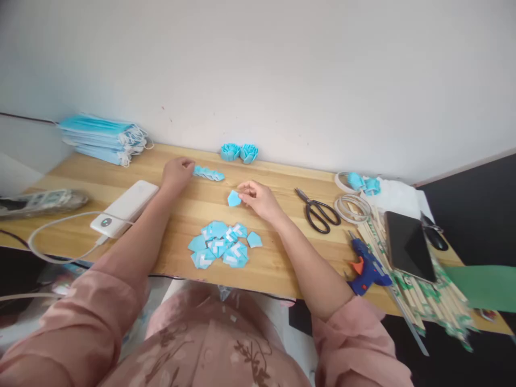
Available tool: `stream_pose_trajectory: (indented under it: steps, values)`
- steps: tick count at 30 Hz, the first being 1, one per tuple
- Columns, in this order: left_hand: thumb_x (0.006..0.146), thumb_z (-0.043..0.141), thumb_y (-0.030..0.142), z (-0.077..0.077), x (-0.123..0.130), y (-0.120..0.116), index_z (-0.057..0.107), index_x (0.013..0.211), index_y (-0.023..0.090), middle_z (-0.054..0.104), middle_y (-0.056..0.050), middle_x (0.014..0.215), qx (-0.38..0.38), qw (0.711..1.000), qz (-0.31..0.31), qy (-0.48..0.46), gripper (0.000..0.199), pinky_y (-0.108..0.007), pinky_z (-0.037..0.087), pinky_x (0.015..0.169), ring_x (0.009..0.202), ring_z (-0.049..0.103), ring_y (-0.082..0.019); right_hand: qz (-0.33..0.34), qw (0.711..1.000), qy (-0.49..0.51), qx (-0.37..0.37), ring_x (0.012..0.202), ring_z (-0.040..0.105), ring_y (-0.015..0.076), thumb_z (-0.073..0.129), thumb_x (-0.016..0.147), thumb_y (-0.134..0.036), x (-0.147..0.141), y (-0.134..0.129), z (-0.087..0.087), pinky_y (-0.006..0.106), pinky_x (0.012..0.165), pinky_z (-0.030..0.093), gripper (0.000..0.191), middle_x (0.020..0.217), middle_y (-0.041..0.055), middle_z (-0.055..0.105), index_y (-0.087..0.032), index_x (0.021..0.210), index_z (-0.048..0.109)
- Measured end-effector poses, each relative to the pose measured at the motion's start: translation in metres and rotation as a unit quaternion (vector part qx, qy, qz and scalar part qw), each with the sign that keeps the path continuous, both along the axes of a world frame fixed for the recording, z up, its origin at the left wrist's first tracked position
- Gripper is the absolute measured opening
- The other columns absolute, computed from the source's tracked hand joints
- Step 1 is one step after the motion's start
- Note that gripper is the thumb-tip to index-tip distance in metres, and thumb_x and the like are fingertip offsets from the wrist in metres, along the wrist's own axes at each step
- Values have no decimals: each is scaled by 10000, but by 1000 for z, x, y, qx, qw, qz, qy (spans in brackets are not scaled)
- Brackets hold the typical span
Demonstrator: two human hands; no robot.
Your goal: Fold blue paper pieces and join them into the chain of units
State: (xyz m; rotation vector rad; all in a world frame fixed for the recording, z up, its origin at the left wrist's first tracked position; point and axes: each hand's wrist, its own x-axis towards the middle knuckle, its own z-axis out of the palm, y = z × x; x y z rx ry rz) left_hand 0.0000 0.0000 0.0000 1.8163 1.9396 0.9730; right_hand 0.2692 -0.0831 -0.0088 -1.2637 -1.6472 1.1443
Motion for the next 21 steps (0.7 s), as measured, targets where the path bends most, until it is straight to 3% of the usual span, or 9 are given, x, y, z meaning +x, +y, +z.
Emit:
stream_pose_trajectory:
  steps: [3,6,9,13,17,21]
  values:
    - [845,510,198,6,6,-5,728,1068,146,690,-150,1168,71,997,12,27,316,-324,436,924,1060,622,-260,-30,999,37,6,606,586,113,717,746,-403,1,2,2,268,614,497,414,768,-2,705,-186,1087,628]
    - [861,506,214,13,23,-14,730,1052,154,709,-116,1105,107,993,-38,-38,300,-304,451,907,962,630,-213,-74,995,66,17,599,589,118,701,758,-418,1,2,7,261,581,493,485,725,-19,682,-188,1173,600]
    - [877,541,378,18,47,-29,724,924,162,710,-54,844,29,964,-176,-196,287,-244,456,686,708,581,-147,-135,985,81,71,655,628,135,673,786,-414,0,1,13,267,585,510,486,777,-11,686,-201,1214,583]
    - [829,544,689,22,71,-51,702,767,142,658,-60,677,-101,887,-305,-333,573,-233,386,510,549,504,-112,-195,962,27,189,801,692,165,644,856,-361,0,-5,19,324,756,573,402,947,21,720,-244,1237,590]
    - [804,521,778,22,79,-62,703,777,139,679,-79,710,-187,835,-329,-400,665,-231,392,495,555,542,-111,-193,937,-73,280,909,706,200,596,916,-327,-1,-13,21,377,910,571,350,1031,32,731,-294,1264,605]
    - [731,694,658,20,79,-60,655,697,154,642,-39,655,-196,832,-300,-424,507,-220,371,486,526,510,-92,-140,934,-123,304,1002,691,235,525,951,-306,-5,-18,21,423,975,553,315,1086,56,730,-307,1250,625]
